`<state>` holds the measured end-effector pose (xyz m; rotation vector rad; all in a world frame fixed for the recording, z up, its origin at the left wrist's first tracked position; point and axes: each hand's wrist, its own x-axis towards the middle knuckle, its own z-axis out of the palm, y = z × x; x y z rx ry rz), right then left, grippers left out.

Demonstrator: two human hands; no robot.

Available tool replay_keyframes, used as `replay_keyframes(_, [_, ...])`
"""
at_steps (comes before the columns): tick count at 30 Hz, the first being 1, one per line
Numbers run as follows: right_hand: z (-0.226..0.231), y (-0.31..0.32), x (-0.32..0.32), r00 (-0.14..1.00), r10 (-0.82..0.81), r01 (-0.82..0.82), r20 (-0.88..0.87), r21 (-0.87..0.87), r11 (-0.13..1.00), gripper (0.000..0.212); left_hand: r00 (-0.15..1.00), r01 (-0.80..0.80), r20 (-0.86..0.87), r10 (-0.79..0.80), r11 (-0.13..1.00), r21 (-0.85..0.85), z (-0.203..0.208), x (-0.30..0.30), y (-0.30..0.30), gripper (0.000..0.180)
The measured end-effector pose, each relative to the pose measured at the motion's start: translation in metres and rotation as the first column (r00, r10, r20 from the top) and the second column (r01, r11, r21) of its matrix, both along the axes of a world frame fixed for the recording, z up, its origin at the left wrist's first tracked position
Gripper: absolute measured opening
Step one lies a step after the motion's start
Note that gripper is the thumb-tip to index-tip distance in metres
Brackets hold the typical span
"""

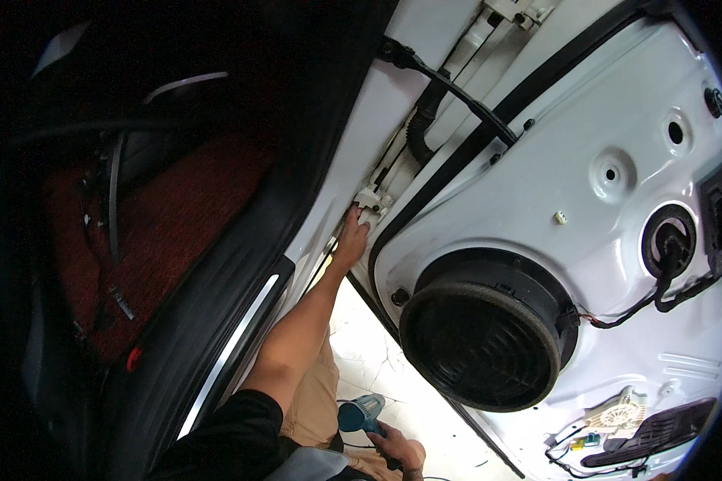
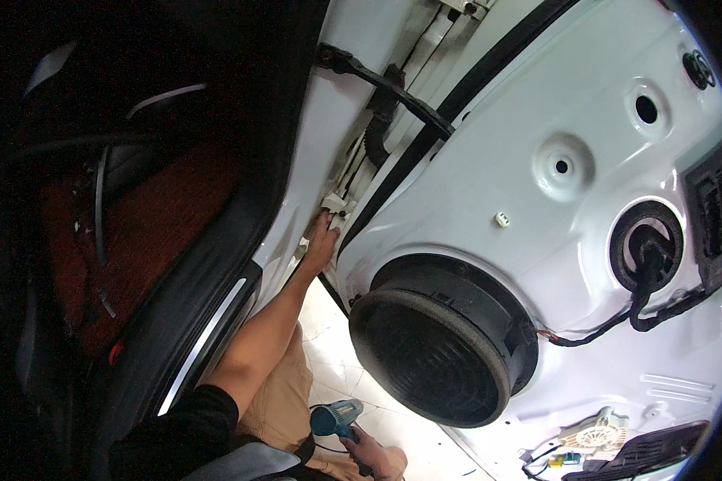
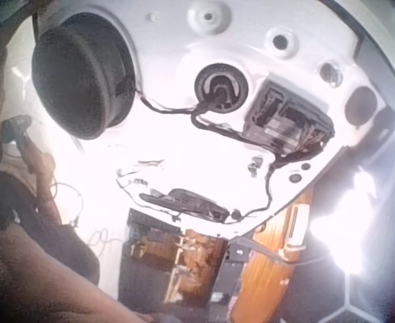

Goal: The person uses a power drill to remove fasteners from the interior side of a car door, then kneels to clean the exterior trim with a cloth and spray. They proceed to apply a clear protective film to the car's side trim, smoothing it with their hands.

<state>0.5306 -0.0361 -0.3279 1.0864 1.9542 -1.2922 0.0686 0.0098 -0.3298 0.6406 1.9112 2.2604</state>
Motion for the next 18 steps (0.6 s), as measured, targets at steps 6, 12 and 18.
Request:
replay_keyframes(6, [-0.028,0.011,0.013,1.000,0.007,-0.007,0.021,0.017,1.000,0.051,0.994,0.043,-0.105,-0.038,0.998,0.047,0.005,-0.015,0.005,0.045])
replay_keyframes(12, [0.058,-0.017,-0.025,0.998,0.021,-0.023,0.060,0.042,0.999,0.047,0.993,0.097,-0.088,-0.075,0.957,0.274,0.010,-0.016,-0.002,0.042])
replay_keyframes(18, [0.029,-0.011,-0.001,0.998,-0.005,0.010,-0.059,0.096,0.995,0.047,0.999,0.035,-0.009,-0.034,0.971,0.235,0.008,-0.002,0.006,0.048])
